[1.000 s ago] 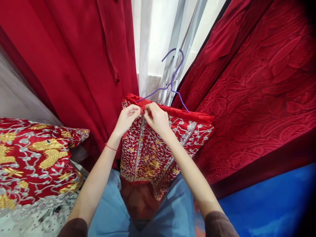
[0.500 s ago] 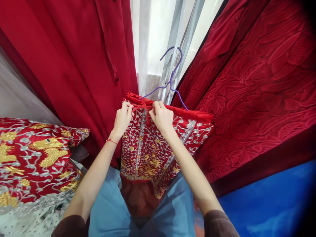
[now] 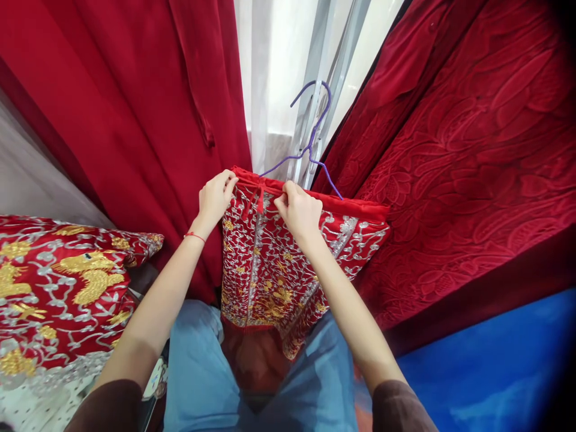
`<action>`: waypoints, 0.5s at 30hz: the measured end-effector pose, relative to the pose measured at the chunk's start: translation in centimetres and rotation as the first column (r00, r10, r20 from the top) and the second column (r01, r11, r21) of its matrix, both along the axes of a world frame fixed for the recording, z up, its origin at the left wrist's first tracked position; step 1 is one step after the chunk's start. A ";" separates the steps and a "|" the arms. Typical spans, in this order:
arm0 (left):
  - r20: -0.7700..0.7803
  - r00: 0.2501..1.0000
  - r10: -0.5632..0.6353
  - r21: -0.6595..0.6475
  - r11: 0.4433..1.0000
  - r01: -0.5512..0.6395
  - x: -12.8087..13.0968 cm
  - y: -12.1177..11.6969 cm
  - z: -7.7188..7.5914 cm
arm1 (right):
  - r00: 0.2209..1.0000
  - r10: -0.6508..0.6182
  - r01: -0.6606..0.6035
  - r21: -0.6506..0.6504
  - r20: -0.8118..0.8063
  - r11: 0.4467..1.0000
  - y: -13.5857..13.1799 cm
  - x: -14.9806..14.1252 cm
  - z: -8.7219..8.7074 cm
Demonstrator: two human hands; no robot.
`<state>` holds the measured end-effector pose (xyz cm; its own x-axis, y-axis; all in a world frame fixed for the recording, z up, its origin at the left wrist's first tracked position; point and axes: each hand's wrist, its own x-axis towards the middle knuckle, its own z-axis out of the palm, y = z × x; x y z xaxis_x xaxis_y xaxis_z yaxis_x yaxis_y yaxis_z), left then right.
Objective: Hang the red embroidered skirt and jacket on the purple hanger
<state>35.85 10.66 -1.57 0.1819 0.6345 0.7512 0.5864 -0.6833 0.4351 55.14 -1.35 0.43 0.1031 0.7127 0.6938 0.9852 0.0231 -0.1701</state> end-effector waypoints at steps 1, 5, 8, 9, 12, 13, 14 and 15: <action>-0.009 0.999 -0.040 0.005 0.999 0.040 -0.3 0.3 0.0 | 1.000 0.023 -0.023 -0.008 -0.002 1.000 -0.6 0.4 0.0; 0.025 0.988 -0.155 0.032 0.988 0.154 -2.1 0.8 -0.6 | 0.958 0.287 -0.287 0.011 -0.013 0.958 -4.9 3.9 -0.3; -0.050 0.989 -0.142 0.105 0.984 0.147 -2.9 0.8 -0.5 | 0.991 0.135 -0.135 0.178 0.014 0.975 -8.1 8.1 -0.2; -0.099 0.985 -0.138 0.126 0.981 0.150 -2.9 0.8 -0.3 | 0.998 0.056 -0.063 0.206 0.038 0.976 -8.8 9.4 -0.1; -0.219 0.961 -0.170 0.124 0.972 0.200 -2.3 1.1 0.9 | 0.990 0.012 -0.029 0.124 0.138 0.992 -9.6 12.3 0.7; -0.240 0.952 -0.189 0.108 0.970 0.220 -2.0 1.2 1.3 | 0.984 0.037 -0.048 0.060 0.175 0.997 -9.7 12.9 1.0; -0.250 0.946 -0.208 0.091 0.967 0.237 -1.7 1.4 1.6 | 0.976 0.050 -0.051 -0.001 0.214 0.999 -9.6 13.2 1.3; -0.252 0.942 -0.223 0.078 0.965 0.250 -1.5 1.5 1.8 | 0.966 0.040 -0.029 -0.049 0.257 0.998 -9.6 13.4 1.6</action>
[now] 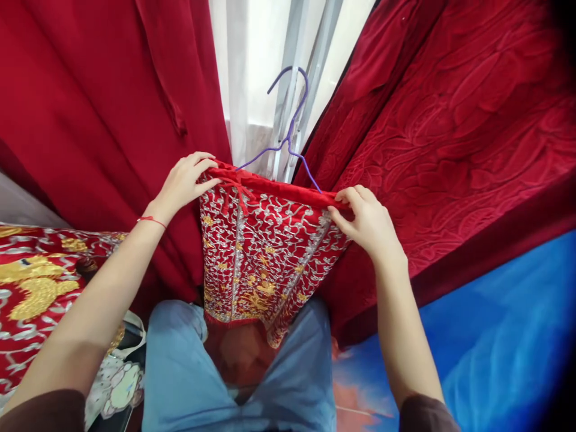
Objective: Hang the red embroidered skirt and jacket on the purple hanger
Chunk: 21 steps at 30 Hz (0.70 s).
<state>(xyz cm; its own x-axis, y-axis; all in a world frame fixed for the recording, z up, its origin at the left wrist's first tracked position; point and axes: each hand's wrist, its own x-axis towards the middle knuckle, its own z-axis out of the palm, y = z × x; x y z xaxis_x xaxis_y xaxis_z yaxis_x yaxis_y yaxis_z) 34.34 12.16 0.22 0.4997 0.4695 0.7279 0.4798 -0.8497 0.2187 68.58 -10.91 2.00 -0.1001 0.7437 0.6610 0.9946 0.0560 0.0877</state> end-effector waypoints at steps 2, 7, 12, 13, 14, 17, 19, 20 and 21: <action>0.008 1.000 -0.020 -0.011 1.000 0.020 0.1 0.0 0.2 | 0.992 -0.083 0.087 -0.039 0.089 0.995 0.1 0.2 0.5; 0.028 0.998 -0.050 0.010 0.999 0.050 -1.0 -0.6 0.4 | 0.996 0.062 -0.058 -0.058 0.063 0.997 0.6 1.0 1.4; 0.134 0.991 -0.005 -0.068 0.998 0.014 -2.2 -0.4 0.8 | 0.926 0.344 -0.347 0.011 -0.153 0.938 1.1 0.9 1.9; 0.184 0.983 -0.004 -0.090 0.996 0.020 -2.2 -0.3 0.9 | 0.906 0.372 -0.375 0.027 -0.200 0.927 1.0 0.7 1.9; 0.236 0.972 -0.008 -0.110 0.993 0.035 -2.1 -0.1 1.1 | 0.887 0.392 -0.394 0.044 -0.242 0.918 0.9 0.4 1.9; 0.350 0.937 -0.013 -0.158 0.985 0.073 -1.7 0.3 1.6 | 0.877 0.391 -0.386 0.075 -0.280 0.920 0.4 -0.3 2.0; 0.372 0.928 -0.010 -0.193 0.977 0.088 -1.5 0.5 2.0 | 0.923 0.327 -0.321 0.064 -0.201 0.945 0.2 -0.4 2.3; 0.377 0.926 -0.019 -0.218 0.970 0.109 -1.4 0.5 2.2 | 0.951 0.276 -0.271 0.050 -0.137 0.961 0.3 -0.4 2.4; 0.383 0.923 -0.035 -0.256 0.956 0.143 -1.4 0.5 2.3 | 0.974 0.217 -0.215 0.034 -0.065 0.976 0.4 -0.4 2.5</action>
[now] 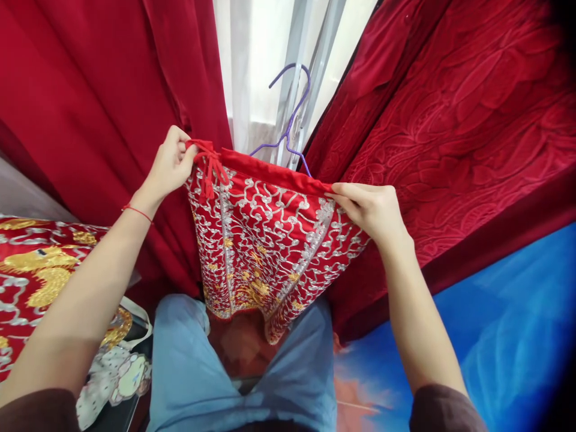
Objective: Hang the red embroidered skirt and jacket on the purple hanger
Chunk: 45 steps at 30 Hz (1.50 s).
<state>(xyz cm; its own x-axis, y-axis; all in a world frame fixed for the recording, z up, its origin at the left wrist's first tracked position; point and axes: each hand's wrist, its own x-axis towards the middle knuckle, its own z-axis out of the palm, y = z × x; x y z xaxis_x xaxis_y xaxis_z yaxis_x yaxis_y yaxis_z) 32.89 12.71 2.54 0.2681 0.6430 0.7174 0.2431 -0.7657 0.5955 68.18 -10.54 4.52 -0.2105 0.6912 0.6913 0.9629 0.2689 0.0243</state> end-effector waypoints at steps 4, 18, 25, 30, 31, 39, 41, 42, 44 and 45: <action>0.018 0.985 -0.169 -0.246 0.955 0.168 -0.3 0.1 0.1 | 0.971 -0.158 0.156 0.028 0.181 0.987 0.8 0.1 -0.2; 0.283 0.958 -0.038 -0.084 0.994 0.065 0.3 1.2 -5.8 | 0.996 0.045 -0.049 0.061 0.077 0.997 3.4 2.5 -3.0; 0.376 0.927 -0.001 -0.154 0.986 0.063 -0.3 0.6 -4.4 | 0.903 -0.165 0.107 0.163 0.397 0.981 4.0 1.2 -2.7; 0.336 0.939 -0.068 -0.487 0.841 0.235 -2.0 1.2 -2.7 | 0.927 -0.259 0.229 0.135 0.272 0.964 3.2 -1.2 -1.8; 0.329 0.941 -0.077 -0.522 0.815 0.250 -2.0 1.3 -2.5 | 0.933 -0.265 0.242 0.120 0.242 0.963 2.8 -1.5 -1.7; 0.346 0.934 -0.089 -0.293 0.936 0.197 -0.3 1.6 -4.9 | 0.981 0.171 -0.182 -0.134 -0.091 0.974 0.0 0.3 -0.7; 0.317 0.947 -0.060 -0.178 0.976 0.121 0.1 1.7 -5.8 | 0.967 0.253 -0.256 -0.173 -0.043 0.951 -0.3 0.7 -0.1; 0.304 0.952 -0.029 -0.128 0.989 0.072 0.3 1.8 -6.2 | 0.960 0.279 -0.275 -0.182 -0.005 0.944 -0.3 0.9 0.2; 0.299 0.953 0.054 -0.051 0.998 -0.041 0.8 1.7 -6.8 | 0.952 0.303 -0.291 -0.181 0.046 0.940 -0.1 1.1 0.4; 0.302 0.948 0.096 -0.019 0.995 -0.095 1.1 1.7 -7.0 | 0.952 0.301 -0.289 -0.171 0.051 0.942 0.0 1.2 0.3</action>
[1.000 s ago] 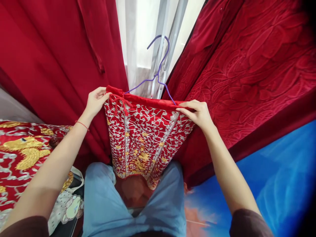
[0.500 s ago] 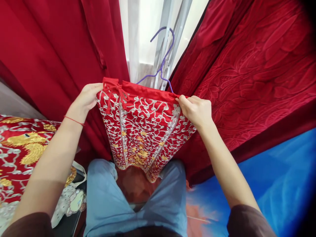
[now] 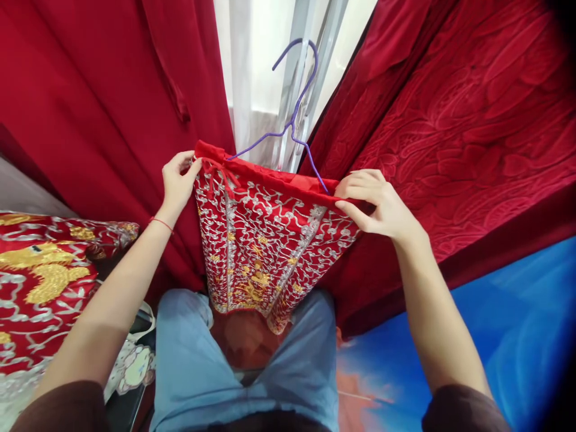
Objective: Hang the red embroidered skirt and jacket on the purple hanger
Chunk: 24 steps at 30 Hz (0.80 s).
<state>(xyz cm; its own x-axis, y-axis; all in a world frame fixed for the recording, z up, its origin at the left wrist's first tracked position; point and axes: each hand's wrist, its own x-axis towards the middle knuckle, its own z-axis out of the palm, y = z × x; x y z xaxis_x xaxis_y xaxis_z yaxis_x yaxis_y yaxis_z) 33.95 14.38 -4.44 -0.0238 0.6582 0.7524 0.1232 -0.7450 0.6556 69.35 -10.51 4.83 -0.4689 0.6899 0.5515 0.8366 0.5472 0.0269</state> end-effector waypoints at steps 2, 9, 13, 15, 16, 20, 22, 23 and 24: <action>0.012 0.996 0.085 0.049 0.995 -0.086 0.5 -0.2 -0.2 | 0.999 -0.032 0.032 0.033 -0.024 0.999 0.4 0.3 -0.5; 0.027 0.995 0.098 0.058 0.993 -0.099 1.4 -0.8 1.1 | 0.964 -0.229 0.201 0.189 0.137 0.961 0.5 1.1 -2.0; 0.016 0.997 0.077 0.036 0.996 -0.078 0.8 -0.9 2.4 | 0.915 -0.313 0.261 0.221 0.253 0.940 0.4 0.4 -1.2; -0.075 0.996 0.045 -0.028 0.998 -0.047 0.2 -0.6 3.0 | 0.892 -0.340 0.283 0.218 0.299 0.934 0.6 0.0 -0.9; -0.129 0.992 0.012 -0.080 0.997 -0.023 -0.2 -0.4 3.2 | 0.885 -0.349 0.292 0.216 0.307 0.932 0.8 -0.1 -0.9; -0.164 0.977 -0.139 -0.296 0.951 0.086 -1.2 0.0 3.6 | 0.920 -0.359 0.318 0.237 0.159 0.918 1.2 0.2 -1.6; -0.109 0.980 -0.167 -0.325 0.938 0.124 -1.3 -0.4 3.8 | 0.936 -0.353 0.337 0.278 0.006 0.899 1.3 0.4 -2.2; -0.098 0.979 -0.181 -0.316 0.938 0.142 -1.3 -0.7 3.9 | 0.934 -0.352 0.354 0.296 -0.061 0.887 1.3 0.5 -2.5; -0.106 0.974 -0.202 -0.296 0.941 0.163 -1.1 -1.1 4.1 | 0.929 -0.354 0.370 0.303 -0.110 0.878 1.3 0.5 -2.8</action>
<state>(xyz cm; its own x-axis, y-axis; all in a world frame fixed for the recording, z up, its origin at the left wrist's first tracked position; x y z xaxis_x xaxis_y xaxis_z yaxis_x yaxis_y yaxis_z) 32.81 13.30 -0.39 0.2039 0.8284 0.5218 0.1031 -0.5482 0.8300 69.90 -9.17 2.04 -0.1861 0.5943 0.7825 0.9794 0.1759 0.0993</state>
